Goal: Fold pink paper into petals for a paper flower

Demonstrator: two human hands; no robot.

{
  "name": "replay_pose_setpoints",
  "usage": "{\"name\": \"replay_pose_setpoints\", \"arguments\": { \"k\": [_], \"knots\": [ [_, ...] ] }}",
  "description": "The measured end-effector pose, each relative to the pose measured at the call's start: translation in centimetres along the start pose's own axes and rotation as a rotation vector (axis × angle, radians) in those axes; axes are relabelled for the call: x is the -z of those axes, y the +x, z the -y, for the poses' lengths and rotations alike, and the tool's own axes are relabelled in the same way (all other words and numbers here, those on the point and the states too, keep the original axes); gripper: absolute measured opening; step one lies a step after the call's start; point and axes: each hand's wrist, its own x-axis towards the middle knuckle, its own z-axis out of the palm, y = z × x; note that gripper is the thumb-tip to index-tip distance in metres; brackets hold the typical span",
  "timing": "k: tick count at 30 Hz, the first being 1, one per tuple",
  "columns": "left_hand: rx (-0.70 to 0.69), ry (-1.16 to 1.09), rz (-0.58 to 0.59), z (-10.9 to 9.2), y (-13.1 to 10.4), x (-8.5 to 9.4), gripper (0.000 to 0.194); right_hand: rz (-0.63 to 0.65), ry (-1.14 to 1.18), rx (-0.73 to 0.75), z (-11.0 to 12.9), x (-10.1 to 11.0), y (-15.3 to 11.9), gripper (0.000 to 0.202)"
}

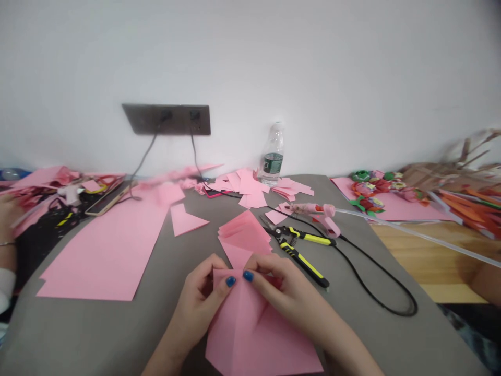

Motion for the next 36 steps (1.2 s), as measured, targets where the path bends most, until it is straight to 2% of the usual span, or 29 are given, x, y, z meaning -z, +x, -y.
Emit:
{"name": "replay_pose_setpoints", "arguments": {
  "k": [2, 4, 7, 10, 12, 15, 18, 21, 24, 27, 30, 33, 36],
  "knots": [
    [-0.069, 0.025, -0.047, 0.0, 0.0, -0.1, 0.035, -0.023, 0.021, -0.009, 0.0, -0.1, 0.0, 0.024],
    [-0.083, 0.013, -0.065, -0.1, 0.1, 0.0, 0.034, -0.034, 0.008, -0.021, 0.0, -0.1, -0.1, 0.024],
    [0.024, -0.118, 0.037, -0.2, 0.3, 0.2, 0.033, -0.058, -0.048, -0.009, -0.1, -0.1, -0.2, 0.021],
    [0.134, -0.216, 0.131, 0.0, 0.5, 0.4, 0.035, -0.152, -0.082, -0.025, -0.8, -0.1, 0.0, 0.011],
    [0.137, -0.213, 0.067, 0.4, 0.4, 0.5, 0.033, -0.237, -0.028, -0.075, -1.5, -0.1, 0.3, 0.008],
    [0.055, -0.144, -0.084, 0.9, 0.2, 0.7, 0.031, -0.314, 0.147, -0.141, -2.8, 0.1, 0.7, 0.030],
    [-0.047, 0.018, -0.202, 1.1, 0.2, 0.8, 0.029, -0.333, 0.425, -0.245, -3.5, 0.1, 0.7, 0.051],
    [-0.145, 0.169, -0.285, 1.1, 0.1, 0.6, 0.024, -0.268, 0.802, -0.405, -3.6, -0.3, 0.6, 0.061],
    [-0.190, 0.239, -0.382, 1.3, -0.2, 0.5, 0.021, -0.156, 0.995, -0.505, -3.4, -0.8, 0.5, 0.051],
    [-0.165, 0.258, -0.417, 1.5, -0.2, 0.9, 0.024, -0.152, 1.011, -0.513, -3.5, -1.1, 0.4, 0.041],
    [-0.050, 0.162, -0.329, 1.6, 0.0, 1.4, 0.029, -0.237, 0.972, -0.473, -3.7, -1.2, 0.3, 0.039],
    [0.046, 0.066, -0.244, 1.6, 0.4, 1.5, 0.036, -0.334, 0.862, -0.406, -4.1, -1.1, 0.2, 0.042],
    [0.027, 0.140, -0.281, 1.5, 0.4, 1.1, 0.033, -0.396, 0.725, -0.353, -4.4, -0.9, 0.2, 0.049]
  ]
}}
